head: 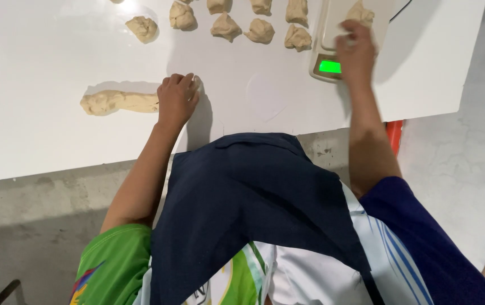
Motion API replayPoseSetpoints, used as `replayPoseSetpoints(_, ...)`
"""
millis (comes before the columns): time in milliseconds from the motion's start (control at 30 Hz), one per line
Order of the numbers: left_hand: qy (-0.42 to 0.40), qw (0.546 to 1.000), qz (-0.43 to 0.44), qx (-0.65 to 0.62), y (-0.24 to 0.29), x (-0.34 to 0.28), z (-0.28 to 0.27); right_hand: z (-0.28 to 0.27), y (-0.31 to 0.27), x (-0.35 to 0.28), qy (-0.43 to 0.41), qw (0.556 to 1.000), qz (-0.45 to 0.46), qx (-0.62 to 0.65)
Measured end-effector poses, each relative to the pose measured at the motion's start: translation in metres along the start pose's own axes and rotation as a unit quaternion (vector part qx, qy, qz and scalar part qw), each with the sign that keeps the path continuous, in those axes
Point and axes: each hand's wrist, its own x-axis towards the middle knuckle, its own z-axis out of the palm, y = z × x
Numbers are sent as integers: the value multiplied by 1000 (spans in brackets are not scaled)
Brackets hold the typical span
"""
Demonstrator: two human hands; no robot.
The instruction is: Divide a large mass of dough into smaller individual portions and weigh them on a digital scale.
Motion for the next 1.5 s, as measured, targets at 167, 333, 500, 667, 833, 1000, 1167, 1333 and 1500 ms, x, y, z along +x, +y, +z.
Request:
replayPoseSetpoints(167,-6,1000,-21,7,2,6,-9,-21,2,20,63,998,2,-16)
replayPoseSetpoints(333,40,997,34,55,16,10,-10,47,-58,-19,-41,981,169,91)
replayPoseSetpoints(500,55,994,54,75,5,20,-2,105,-115,-66,-225,973,-60,-6)
replayPoseSetpoints(667,4,999,-37,-33,15,31,-11,125,-141,-74,-313,948,-5,61)
replayPoseSetpoints(833,-106,955,-149,-233,59,35,-36,140,-150,-67,-360,905,63,216)
replayPoseSetpoints(1000,-90,927,-87,-355,111,43,-77,139,-150,-68,-463,814,103,336)
replayPoseSetpoints(1167,-86,912,-101,-388,92,46,-60,122,-158,-66,-392,770,208,458)
replayPoseSetpoints(1333,-117,894,-104,-420,88,43,-36,112,-151,-67,-333,813,205,431)
replayPoseSetpoints(1500,-161,932,-73,-317,107,40,-39,114,-135,-69,-282,876,225,319)
